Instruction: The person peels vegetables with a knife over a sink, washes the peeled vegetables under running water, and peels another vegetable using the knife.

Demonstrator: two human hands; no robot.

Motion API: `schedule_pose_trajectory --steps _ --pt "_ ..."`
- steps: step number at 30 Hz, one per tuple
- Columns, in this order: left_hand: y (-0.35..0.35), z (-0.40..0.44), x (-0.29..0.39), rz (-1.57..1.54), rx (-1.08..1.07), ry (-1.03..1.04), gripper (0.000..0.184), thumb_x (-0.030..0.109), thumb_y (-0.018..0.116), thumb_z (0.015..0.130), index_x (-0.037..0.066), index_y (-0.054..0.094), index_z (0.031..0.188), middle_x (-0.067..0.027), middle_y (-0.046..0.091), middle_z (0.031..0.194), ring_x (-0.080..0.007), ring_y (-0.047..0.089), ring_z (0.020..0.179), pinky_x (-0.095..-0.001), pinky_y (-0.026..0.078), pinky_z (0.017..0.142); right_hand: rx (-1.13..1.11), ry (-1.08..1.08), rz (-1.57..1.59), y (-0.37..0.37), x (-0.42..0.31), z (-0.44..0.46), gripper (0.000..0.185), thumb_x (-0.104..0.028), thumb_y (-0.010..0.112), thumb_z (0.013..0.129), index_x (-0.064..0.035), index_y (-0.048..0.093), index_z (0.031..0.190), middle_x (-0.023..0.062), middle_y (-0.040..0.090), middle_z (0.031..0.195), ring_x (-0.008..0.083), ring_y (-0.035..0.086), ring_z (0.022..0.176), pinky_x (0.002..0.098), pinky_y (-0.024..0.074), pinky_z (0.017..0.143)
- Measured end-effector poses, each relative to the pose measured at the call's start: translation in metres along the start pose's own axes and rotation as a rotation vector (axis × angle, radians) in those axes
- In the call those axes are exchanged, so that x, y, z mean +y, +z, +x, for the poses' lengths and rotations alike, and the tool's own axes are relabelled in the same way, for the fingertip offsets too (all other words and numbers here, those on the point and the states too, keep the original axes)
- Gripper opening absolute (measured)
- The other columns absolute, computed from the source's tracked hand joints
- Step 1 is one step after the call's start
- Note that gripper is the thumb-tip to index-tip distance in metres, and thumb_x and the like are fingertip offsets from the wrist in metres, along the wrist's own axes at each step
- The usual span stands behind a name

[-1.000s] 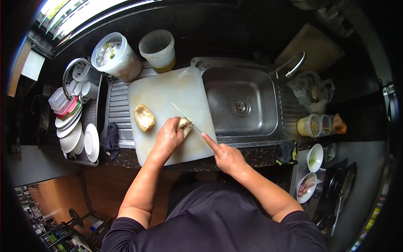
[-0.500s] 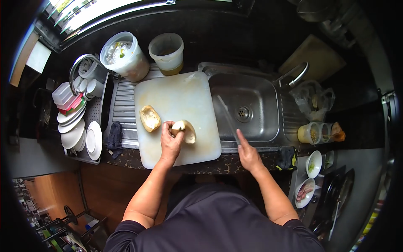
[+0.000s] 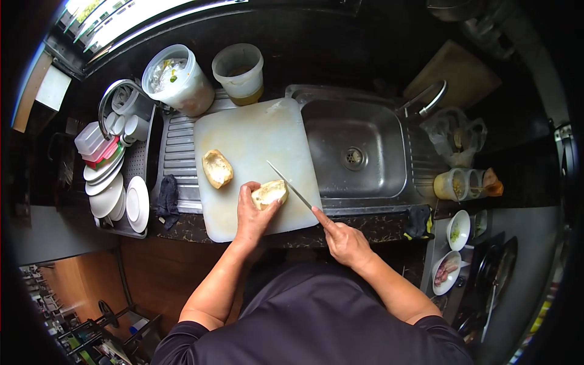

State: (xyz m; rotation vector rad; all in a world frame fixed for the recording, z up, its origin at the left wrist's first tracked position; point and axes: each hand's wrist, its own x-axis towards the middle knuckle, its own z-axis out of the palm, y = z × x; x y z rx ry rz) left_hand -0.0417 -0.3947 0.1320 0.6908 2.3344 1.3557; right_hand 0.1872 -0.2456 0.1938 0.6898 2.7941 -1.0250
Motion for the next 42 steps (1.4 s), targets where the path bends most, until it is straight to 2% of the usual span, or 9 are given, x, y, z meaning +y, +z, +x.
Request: schedule_pose_trajectory --steps 12,21,23,27,31,33,36,38,42 --pt "0.003 0.003 -0.002 0.060 0.010 -0.016 0.061 0.028 0.089 0.080 -0.004 0.058 0.121 -0.0228 0.064 0.119 -0.0371 0.065 0.113 -0.0448 0.052 0.100 -0.070 0.060 0.061 0.005 -0.011 0.011 0.075 -0.009 0.054 0.104 -0.0315 0.026 0.169 0.0243 0.069 0.082 0.0459 0.069 0.079 0.0565 0.0538 0.075" --pt "0.006 -0.002 -0.008 0.064 0.037 0.058 0.062 0.028 0.090 0.081 -0.004 0.057 0.124 -0.0230 0.064 0.119 -0.0387 0.065 0.113 -0.0453 0.053 0.100 -0.053 -0.010 0.086 0.037 0.018 0.026 0.077 -0.012 0.049 0.104 -0.0360 0.016 0.170 0.0264 0.072 0.087 0.0486 0.069 0.082 0.0594 0.0546 0.077" --pt "0.003 -0.004 -0.009 0.052 0.054 0.082 0.061 0.027 0.091 0.082 -0.004 0.059 0.124 -0.0223 0.065 0.118 -0.0375 0.066 0.111 -0.0437 0.054 0.099 -0.105 0.017 0.085 0.021 0.035 0.005 0.075 -0.013 0.050 0.104 -0.0352 0.020 0.170 0.0288 0.073 0.101 0.0480 0.071 0.089 0.0579 0.0555 0.083" --pt "-0.035 -0.013 0.001 0.183 0.022 0.234 0.049 0.025 0.090 0.084 0.002 0.066 0.121 -0.0171 0.066 0.116 -0.0337 0.067 0.107 -0.0418 0.056 0.095 0.307 -0.032 0.161 0.015 0.073 -0.002 0.066 -0.010 0.048 0.107 -0.0278 0.032 0.168 0.0269 0.067 0.134 0.0458 0.073 0.100 0.0507 0.0569 0.093" --pt "-0.075 0.009 -0.006 0.302 0.325 0.166 0.035 0.029 0.082 0.092 0.004 0.066 0.111 -0.0128 0.062 0.105 -0.0272 0.059 0.089 -0.0416 0.052 0.080 0.293 0.324 0.374 -0.022 0.050 0.013 0.065 -0.010 0.048 0.107 -0.0216 0.030 0.169 0.0239 0.059 0.150 0.0422 0.061 0.133 0.0451 0.0514 0.109" --pt "-0.087 0.039 -0.028 0.271 0.521 0.049 0.044 0.035 0.080 0.093 0.002 0.066 0.119 -0.0162 0.064 0.110 -0.0315 0.063 0.096 -0.0437 0.053 0.086 0.538 -0.081 0.164 -0.014 0.051 0.021 0.066 -0.010 0.048 0.107 -0.0220 0.029 0.169 0.0231 0.060 0.149 0.0442 0.061 0.131 0.0473 0.0522 0.106" --pt "-0.093 0.090 -0.064 0.265 0.170 -0.160 0.071 0.044 0.081 0.088 -0.003 0.059 0.137 -0.0260 0.064 0.125 -0.0427 0.064 0.116 -0.0474 0.052 0.099 0.232 0.064 0.119 -0.002 0.059 0.022 0.069 -0.011 0.052 0.106 -0.0314 0.030 0.168 0.0265 0.071 0.121 0.0482 0.068 0.109 0.0551 0.0547 0.095" --pt "-0.076 0.099 -0.040 0.266 0.155 0.103 0.056 0.027 0.078 0.086 0.001 0.058 0.132 -0.0252 0.066 0.121 -0.0436 0.065 0.113 -0.0476 0.053 0.100 0.315 -0.015 0.116 0.006 0.046 0.025 0.071 -0.012 0.052 0.105 -0.0378 0.030 0.167 0.0232 0.070 0.091 0.0480 0.068 0.083 0.0599 0.0543 0.083" --pt "-0.034 0.094 0.015 0.084 -0.199 0.140 0.039 0.007 0.071 0.087 0.008 0.060 0.124 -0.0196 0.070 0.110 -0.0422 0.068 0.106 -0.0459 0.055 0.094 0.132 0.090 -0.046 0.001 0.014 0.027 0.077 -0.010 0.054 0.103 -0.0446 0.028 0.167 0.0202 0.067 0.085 0.0457 0.069 0.080 0.0578 0.0557 0.078"
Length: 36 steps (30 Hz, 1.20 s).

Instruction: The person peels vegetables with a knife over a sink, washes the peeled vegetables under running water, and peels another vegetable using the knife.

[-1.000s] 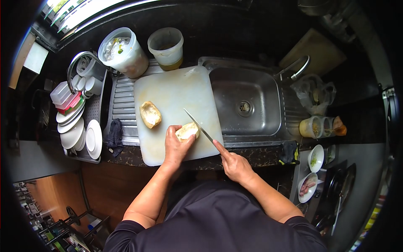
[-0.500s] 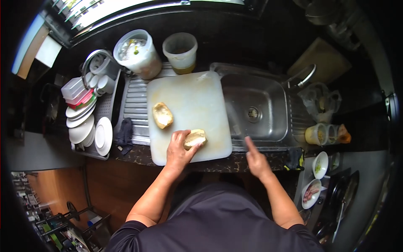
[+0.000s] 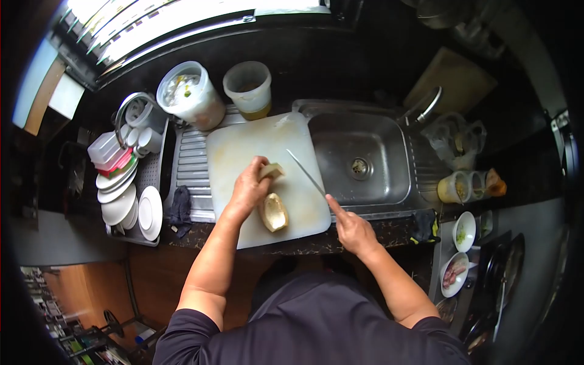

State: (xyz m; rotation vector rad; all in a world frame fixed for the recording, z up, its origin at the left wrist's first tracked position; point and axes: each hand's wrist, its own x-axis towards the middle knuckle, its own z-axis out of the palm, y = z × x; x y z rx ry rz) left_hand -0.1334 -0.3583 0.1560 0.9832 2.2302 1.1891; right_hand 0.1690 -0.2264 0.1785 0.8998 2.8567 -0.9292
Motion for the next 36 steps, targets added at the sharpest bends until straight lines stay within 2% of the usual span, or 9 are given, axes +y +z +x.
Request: schedule_pose_trajectory --steps 2,5,11,24,27,30,33,34,36 --pt "0.014 0.001 0.009 0.163 0.003 0.233 0.034 0.004 0.071 0.087 0.006 0.063 0.120 -0.0192 0.071 0.109 -0.0425 0.068 0.105 -0.0479 0.055 0.092 0.031 -0.023 0.002 -0.002 -0.008 0.001 0.078 -0.010 0.054 0.102 -0.0447 0.027 0.167 0.0193 0.066 0.084 0.0452 0.068 0.079 0.0575 0.0561 0.077" --pt "0.026 0.002 0.000 0.271 0.054 0.325 0.035 0.004 0.071 0.086 0.005 0.063 0.120 -0.0207 0.070 0.109 -0.0434 0.067 0.104 -0.0505 0.055 0.091 0.031 -0.054 -0.001 -0.009 -0.023 -0.005 0.082 -0.009 0.055 0.100 -0.0445 0.024 0.168 0.0170 0.065 0.082 0.0437 0.068 0.074 0.0570 0.0570 0.074" --pt "0.029 0.005 0.016 0.354 0.055 0.206 0.033 0.001 0.070 0.086 0.003 0.062 0.118 -0.0221 0.068 0.107 -0.0446 0.065 0.103 -0.0523 0.054 0.090 0.006 -0.057 0.038 0.001 -0.023 -0.004 0.076 -0.008 0.056 0.102 -0.0379 0.030 0.167 0.0185 0.066 0.079 0.0438 0.067 0.071 0.0571 0.0545 0.070" --pt "0.030 0.000 0.002 0.276 0.125 0.241 0.032 0.002 0.069 0.087 0.002 0.063 0.118 -0.0229 0.068 0.109 -0.0465 0.065 0.105 -0.0499 0.054 0.091 -0.184 0.026 0.056 0.035 -0.011 0.040 0.085 -0.008 0.049 0.101 -0.0410 0.012 0.170 0.0267 0.071 0.088 0.0482 0.070 0.079 0.0608 0.0543 0.075" --pt "0.029 -0.003 -0.010 0.151 0.158 0.172 0.032 0.004 0.069 0.090 0.002 0.063 0.120 -0.0200 0.069 0.108 -0.0402 0.068 0.100 -0.0453 0.055 0.090 -0.157 -0.001 0.115 0.031 0.015 0.017 0.080 -0.010 0.048 0.103 -0.0400 0.015 0.169 0.0277 0.072 0.092 0.0491 0.070 0.083 0.0604 0.0545 0.078" --pt "0.024 -0.006 -0.021 -0.314 0.086 -0.079 0.031 0.007 0.071 0.094 0.005 0.061 0.122 -0.0077 0.066 0.101 -0.0155 0.062 0.092 -0.0314 0.053 0.083 -0.018 -0.016 0.187 0.020 0.028 0.011 0.073 -0.013 0.048 0.105 -0.0347 0.021 0.169 0.0286 0.072 0.091 0.0509 0.069 0.090 0.0614 0.0523 0.084" --pt "0.035 0.007 -0.030 -0.473 0.327 0.013 0.039 0.009 0.072 0.096 0.007 0.055 0.131 -0.0065 0.066 0.100 -0.0143 0.061 0.088 -0.0298 0.053 0.080 -0.021 0.078 0.154 0.007 0.029 0.013 0.074 -0.013 0.049 0.105 -0.0345 0.020 0.170 0.0298 0.071 0.094 0.0506 0.069 0.091 0.0614 0.0518 0.084" --pt "0.036 0.010 -0.025 -0.681 0.316 -0.081 0.048 0.010 0.072 0.097 0.008 0.049 0.139 -0.0062 0.063 0.101 -0.0144 0.060 0.091 -0.0301 0.053 0.083 0.004 0.073 0.158 0.007 0.024 0.013 0.075 -0.013 0.049 0.105 -0.0352 0.019 0.170 0.0294 0.071 0.092 0.0503 0.069 0.090 0.0614 0.0516 0.083" --pt "0.035 0.006 -0.004 -0.639 0.230 -0.103 0.054 0.009 0.072 0.097 0.009 0.046 0.144 -0.0064 0.061 0.103 -0.0135 0.060 0.095 -0.0293 0.052 0.085 0.017 0.039 0.164 0.001 0.010 0.010 0.075 -0.013 0.049 0.105 -0.0354 0.019 0.170 0.0288 0.070 0.090 0.0499 0.069 0.088 0.0611 0.0521 0.082"
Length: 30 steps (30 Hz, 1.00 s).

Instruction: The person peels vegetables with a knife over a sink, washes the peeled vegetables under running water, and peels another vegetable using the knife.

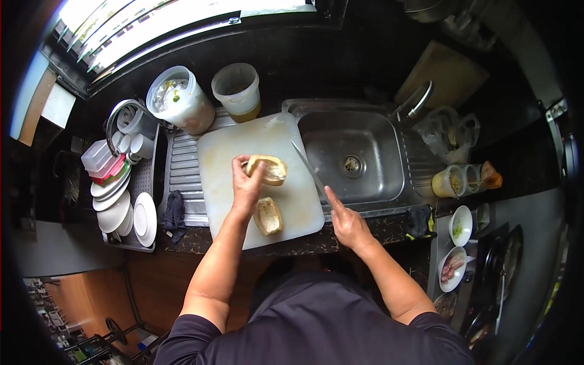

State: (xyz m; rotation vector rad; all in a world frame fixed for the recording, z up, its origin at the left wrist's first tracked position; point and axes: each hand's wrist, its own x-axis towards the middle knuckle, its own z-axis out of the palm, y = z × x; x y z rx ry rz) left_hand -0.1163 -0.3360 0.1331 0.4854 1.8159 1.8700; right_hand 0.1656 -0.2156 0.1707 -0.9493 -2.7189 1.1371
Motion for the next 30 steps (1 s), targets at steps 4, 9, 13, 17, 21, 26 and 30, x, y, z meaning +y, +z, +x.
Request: schedule_pose_trajectory --steps 4,9,13,17,21,26,30 --pt "-0.005 -0.010 -0.011 0.474 -0.147 0.073 0.053 0.016 0.072 0.094 0.010 0.057 0.144 -0.0139 0.061 0.111 -0.0244 0.064 0.107 -0.0369 0.053 0.095 -0.023 -0.057 -0.032 -0.001 -0.022 -0.008 0.079 -0.011 0.051 0.103 -0.0363 0.019 0.170 0.0264 0.069 0.083 0.0486 0.069 0.083 0.0604 0.0537 0.080" --pt "0.000 -0.020 -0.003 0.680 -0.131 0.080 0.041 0.021 0.069 0.091 0.007 0.070 0.129 -0.0189 0.062 0.114 -0.0354 0.064 0.110 -0.0437 0.052 0.101 -0.047 -0.067 -0.081 0.001 -0.029 -0.015 0.079 -0.008 0.053 0.102 -0.0350 0.022 0.169 0.0246 0.069 0.081 0.0471 0.069 0.078 0.0586 0.0544 0.075" --pt "0.001 -0.014 -0.006 0.680 -0.129 0.087 0.040 0.021 0.069 0.091 0.006 0.070 0.128 -0.0189 0.063 0.115 -0.0357 0.064 0.111 -0.0435 0.052 0.101 -0.083 -0.029 -0.140 0.004 -0.026 -0.009 0.083 -0.007 0.051 0.101 -0.0400 0.018 0.170 0.0248 0.070 0.080 0.0474 0.069 0.076 0.0598 0.0549 0.074" --pt "0.000 -0.012 -0.010 0.692 -0.137 0.087 0.040 0.021 0.070 0.092 0.004 0.070 0.128 -0.0195 0.063 0.116 -0.0366 0.064 0.111 -0.0440 0.053 0.101 -0.109 -0.014 -0.157 0.016 -0.024 0.007 0.085 -0.005 0.050 0.099 -0.0402 0.018 0.170 0.0248 0.070 0.079 0.0472 0.070 0.076 0.0595 0.0551 0.074" --pt "0.001 -0.014 -0.010 0.724 -0.133 0.141 0.040 0.020 0.071 0.091 0.003 0.069 0.127 -0.0195 0.064 0.113 -0.0348 0.064 0.108 -0.0429 0.053 0.098 -0.175 0.030 -0.208 0.028 -0.024 0.041 0.088 -0.004 0.049 0.097 -0.0399 0.017 0.170 0.0250 0.072 0.081 0.0456 0.071 0.076 0.0581 0.0561 0.074" --pt "0.000 -0.020 -0.006 0.741 -0.114 0.152 0.043 0.023 0.074 0.090 0.004 0.068 0.129 -0.0200 0.063 0.117 -0.0367 0.064 0.111 -0.0444 0.053 0.099 -0.300 0.114 -0.250 0.022 -0.019 0.042 0.082 -0.007 0.047 0.100 -0.0394 0.017 0.170 0.0298 0.074 0.100 0.0471 0.073 0.092 0.0561 0.0576 0.085" --pt "-0.008 -0.026 0.001 1.001 -0.039 0.281 0.050 0.030 0.082 0.087 0.008 0.069 0.129 -0.0186 0.061 0.124 -0.0383 0.060 0.120 -0.0477 0.050 0.105 -0.025 -0.153 0.109 0.019 0.057 0.007 0.070 -0.016 0.045 0.107 -0.0311 0.021 0.170 0.0330 0.066 0.132 0.0500 0.065 0.119 0.0525 0.0516 0.106"
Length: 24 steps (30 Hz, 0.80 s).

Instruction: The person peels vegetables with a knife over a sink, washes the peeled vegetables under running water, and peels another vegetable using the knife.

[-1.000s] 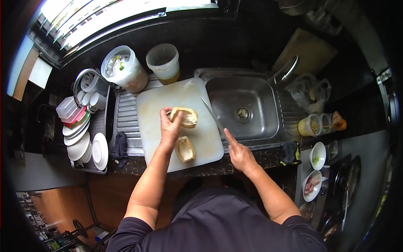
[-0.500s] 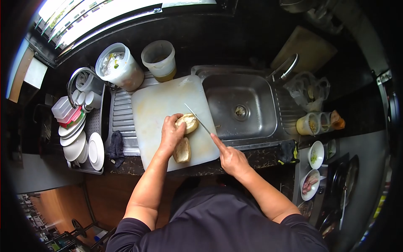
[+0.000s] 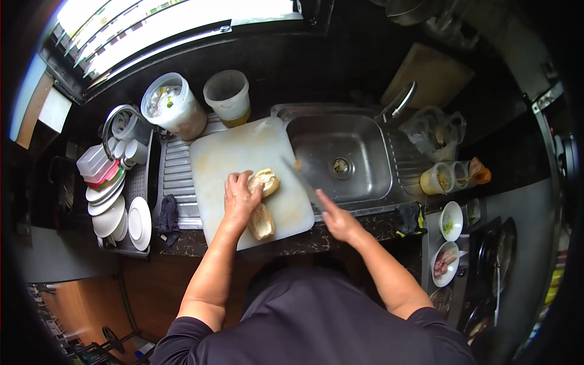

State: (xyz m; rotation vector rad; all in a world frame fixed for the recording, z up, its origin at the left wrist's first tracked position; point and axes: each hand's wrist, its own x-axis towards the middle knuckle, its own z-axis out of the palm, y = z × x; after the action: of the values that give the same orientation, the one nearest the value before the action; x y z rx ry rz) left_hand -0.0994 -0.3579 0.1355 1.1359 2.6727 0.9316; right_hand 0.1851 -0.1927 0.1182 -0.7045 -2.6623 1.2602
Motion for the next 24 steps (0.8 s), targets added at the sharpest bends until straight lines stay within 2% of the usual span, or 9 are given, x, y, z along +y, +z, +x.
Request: schedule_pose_trajectory --steps 5,9,11,13,14,17,19,21,24 --pt "-0.015 0.000 0.020 0.162 -0.013 0.278 0.062 0.036 0.090 0.078 0.013 0.068 0.131 -0.0161 0.062 0.125 -0.0373 0.058 0.122 -0.0470 0.042 0.111 0.206 0.152 0.001 -0.013 0.008 -0.034 0.060 -0.021 0.047 0.109 -0.0202 0.033 0.166 0.0298 0.063 0.140 0.0509 0.063 0.123 0.0528 0.0500 0.108" --pt "-0.009 0.034 0.015 0.165 -0.231 0.217 0.051 0.033 0.085 0.083 0.010 0.068 0.125 -0.0158 0.069 0.121 -0.0393 0.063 0.114 -0.0470 0.048 0.104 0.127 0.384 0.162 -0.012 -0.018 -0.036 0.048 -0.019 0.051 0.109 -0.0104 0.046 0.156 0.0200 0.070 0.123 0.0325 0.075 0.090 0.0447 0.0606 0.081" --pt "-0.011 0.051 0.016 -0.210 -0.254 -0.183 0.040 0.031 0.073 0.093 0.005 0.067 0.123 -0.0167 0.073 0.113 -0.0365 0.069 0.102 -0.0453 0.054 0.093 0.097 0.483 0.383 -0.009 -0.029 -0.035 0.045 -0.018 0.053 0.109 -0.0074 0.049 0.152 0.0156 0.072 0.112 0.0234 0.076 0.078 0.0399 0.0617 0.070" --pt "-0.012 0.056 0.013 -0.958 -0.247 -0.247 0.037 0.031 0.062 0.102 0.001 0.066 0.123 -0.0094 0.072 0.109 -0.0201 0.070 0.098 -0.0365 0.057 0.081 0.205 0.385 0.590 -0.004 -0.035 -0.038 0.041 -0.020 0.052 0.111 -0.0061 0.053 0.149 0.0107 0.072 0.104 0.0122 0.068 0.063 0.0282 0.0547 0.050" --pt "-0.013 0.055 0.011 -1.183 -0.287 -0.334 0.036 0.029 0.063 0.102 0.002 0.064 0.125 -0.0097 0.071 0.112 -0.0211 0.070 0.099 -0.0380 0.058 0.084 0.164 0.484 0.623 -0.011 -0.036 -0.042 0.044 -0.016 0.055 0.109 -0.0027 0.053 0.151 0.0124 0.071 0.099 0.0166 0.072 0.072 0.0326 0.0580 0.066" --pt "-0.019 0.046 0.023 -1.677 -0.480 -0.434 0.040 0.023 0.057 0.104 0.000 0.057 0.136 -0.0179 0.071 0.122 -0.0329 0.072 0.112 -0.0504 0.059 0.100 0.262 0.332 0.460 -0.008 -0.024 -0.047 0.043 -0.019 0.056 0.109 -0.0026 0.057 0.150 0.0158 0.072 0.111 0.0223 0.074 0.086 0.0345 0.0583 0.083" --pt "-0.013 0.039 0.036 -1.895 -0.548 -0.633 0.038 0.025 0.057 0.104 0.000 0.060 0.133 -0.0192 0.071 0.124 -0.0334 0.072 0.111 -0.0493 0.060 0.097 0.309 0.239 0.328 -0.017 -0.028 -0.048 0.043 -0.020 0.058 0.109 -0.0033 0.059 0.149 0.0171 0.073 0.113 0.0251 0.073 0.093 0.0358 0.0566 0.088" --pt "0.007 0.038 0.032 -1.945 -0.535 -0.696 0.035 0.026 0.058 0.103 0.002 0.064 0.128 -0.0168 0.072 0.115 -0.0303 0.072 0.105 -0.0456 0.062 0.091 0.353 0.149 0.194 -0.029 -0.039 -0.051 0.043 -0.022 0.059 0.109 -0.0040 0.060 0.149 0.0184 0.073 0.116 0.0280 0.072 0.100 0.0370 0.0549 0.094" --pt "0.013 0.038 0.057 -1.926 -0.443 -0.947 0.024 0.033 0.063 0.106 0.010 0.065 0.107 -0.0025 0.064 0.080 -0.0200 0.061 0.065 -0.0350 0.056 0.062 0.348 0.106 0.108 -0.045 -0.066 -0.056 0.045 -0.026 0.062 0.108 -0.0037 0.062 0.147 0.0206 0.072 0.114 0.0320 0.070 0.103 0.0388 0.0549 0.093"
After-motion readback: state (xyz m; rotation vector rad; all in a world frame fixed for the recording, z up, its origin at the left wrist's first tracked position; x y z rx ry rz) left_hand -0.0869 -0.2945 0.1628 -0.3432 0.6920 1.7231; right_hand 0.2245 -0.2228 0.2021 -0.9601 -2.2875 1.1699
